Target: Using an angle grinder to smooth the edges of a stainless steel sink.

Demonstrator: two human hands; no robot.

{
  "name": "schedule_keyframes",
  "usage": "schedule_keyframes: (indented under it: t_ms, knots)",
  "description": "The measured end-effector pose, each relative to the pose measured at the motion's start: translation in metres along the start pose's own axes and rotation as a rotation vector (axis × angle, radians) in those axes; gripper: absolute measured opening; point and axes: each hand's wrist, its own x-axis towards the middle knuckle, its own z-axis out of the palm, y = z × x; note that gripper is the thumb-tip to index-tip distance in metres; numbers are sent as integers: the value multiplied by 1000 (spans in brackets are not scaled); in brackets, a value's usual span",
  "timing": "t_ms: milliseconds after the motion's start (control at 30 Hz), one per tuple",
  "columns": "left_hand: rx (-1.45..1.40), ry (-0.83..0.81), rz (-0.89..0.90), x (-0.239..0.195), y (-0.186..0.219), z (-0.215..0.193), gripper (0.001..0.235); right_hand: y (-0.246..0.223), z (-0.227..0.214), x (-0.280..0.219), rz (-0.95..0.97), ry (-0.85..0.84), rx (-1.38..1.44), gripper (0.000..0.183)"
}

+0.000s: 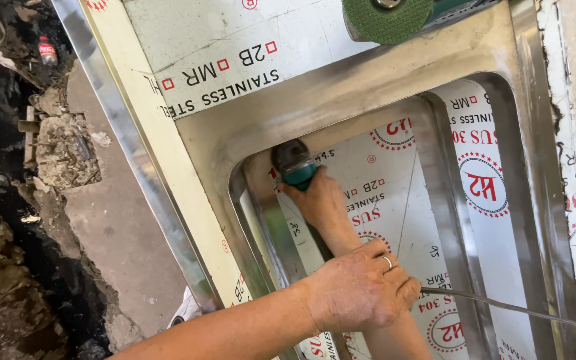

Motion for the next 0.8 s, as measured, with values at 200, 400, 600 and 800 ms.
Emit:
schedule_keyframes:
  t_ms: [200,400,600,800]
  knots:
    - [-1,-4,-12,2,1,-2,12,14,-15,12,-17,-10,-19,78]
    - [88,40,23,1,0,7,12,25,-37,22,76,92,-35,79]
    - [72,-1,12,1,0,9,13,1,9,2,-98,21,-117,76]
    - [84,-34,-8,3,2,13,12,-21,27,-8,-224,-75,-184,75]
